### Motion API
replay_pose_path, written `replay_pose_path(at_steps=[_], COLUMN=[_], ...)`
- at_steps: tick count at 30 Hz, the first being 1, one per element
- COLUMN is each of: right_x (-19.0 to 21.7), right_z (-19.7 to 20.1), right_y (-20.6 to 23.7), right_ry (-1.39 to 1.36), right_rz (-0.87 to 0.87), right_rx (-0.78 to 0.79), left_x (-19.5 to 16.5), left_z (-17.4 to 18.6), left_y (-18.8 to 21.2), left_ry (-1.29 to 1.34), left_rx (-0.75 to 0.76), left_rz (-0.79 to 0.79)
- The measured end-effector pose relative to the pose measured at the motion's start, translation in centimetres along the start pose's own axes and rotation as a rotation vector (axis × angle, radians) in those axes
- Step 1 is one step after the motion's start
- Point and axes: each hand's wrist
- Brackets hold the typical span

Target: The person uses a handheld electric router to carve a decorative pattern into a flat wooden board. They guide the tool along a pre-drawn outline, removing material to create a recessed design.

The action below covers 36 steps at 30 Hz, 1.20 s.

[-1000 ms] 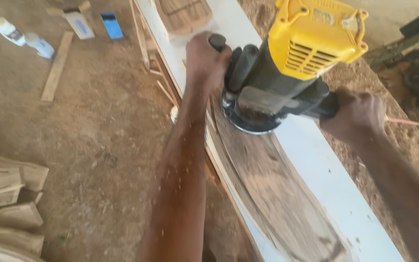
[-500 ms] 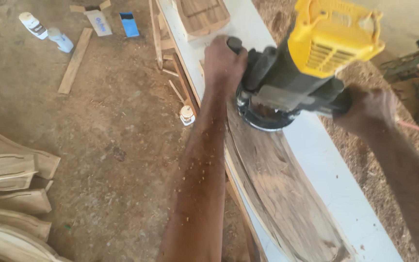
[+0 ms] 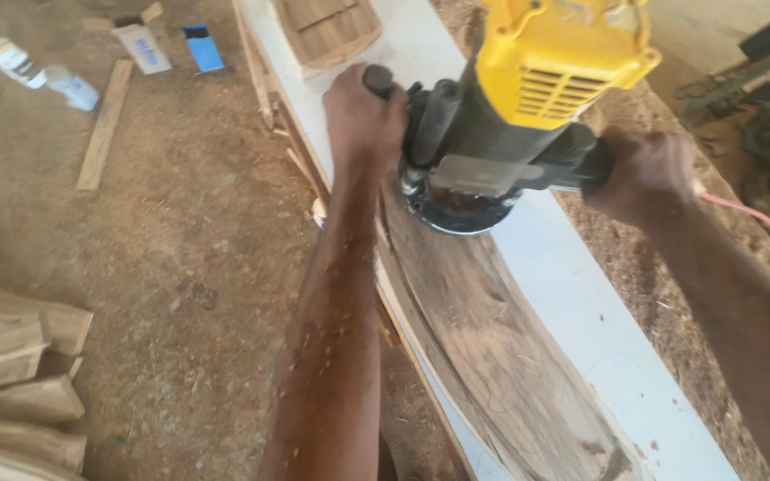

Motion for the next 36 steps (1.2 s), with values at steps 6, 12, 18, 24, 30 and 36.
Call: replay_pose_path(at_steps=[6,12,18,24,30,36], right_x=[-0.1,-0.5,-0.4,-0.7,-0.3,-0.8], right_z=[0.3,-0.1,0.3,-0.1,-0.5,0.7], right_y=[-0.3,-0.3,0.6,1.5,3.1,0.3], right_ry=[-0.077,-0.071,0.006,-0.08,-0.058,-0.058], right_rz=[-0.008,0.055,0.161,0.151,0.119,0.105], right_rx=[0.068,-0.014,-0.183,-0.172,-0.136,-0.056], left_x=[0.4,0.6,0.5,0.5,0.6,0.4], left_z=[0.1,0.4,0.6,1.0,1.1,0.4], left_y=[-0.3,-0.2,-0.3,-0.3,-0.4,0.0], left_ry=[-0.017,-0.051,0.019,0.028,0.048,0.03], left_rx=[-0.09,-0.052,-0.093,-0.06,0.041,-0.051], left_rz=[-0.081,-0.021,-0.13,-0.141,-0.154,-0.059])
Point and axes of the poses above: each hand's wrist, its own y-axis away from the middle knuckle, its own z-axis out of the back of the hand, x = y × z, and after that the axes turned 9 degrees about z, right-handed
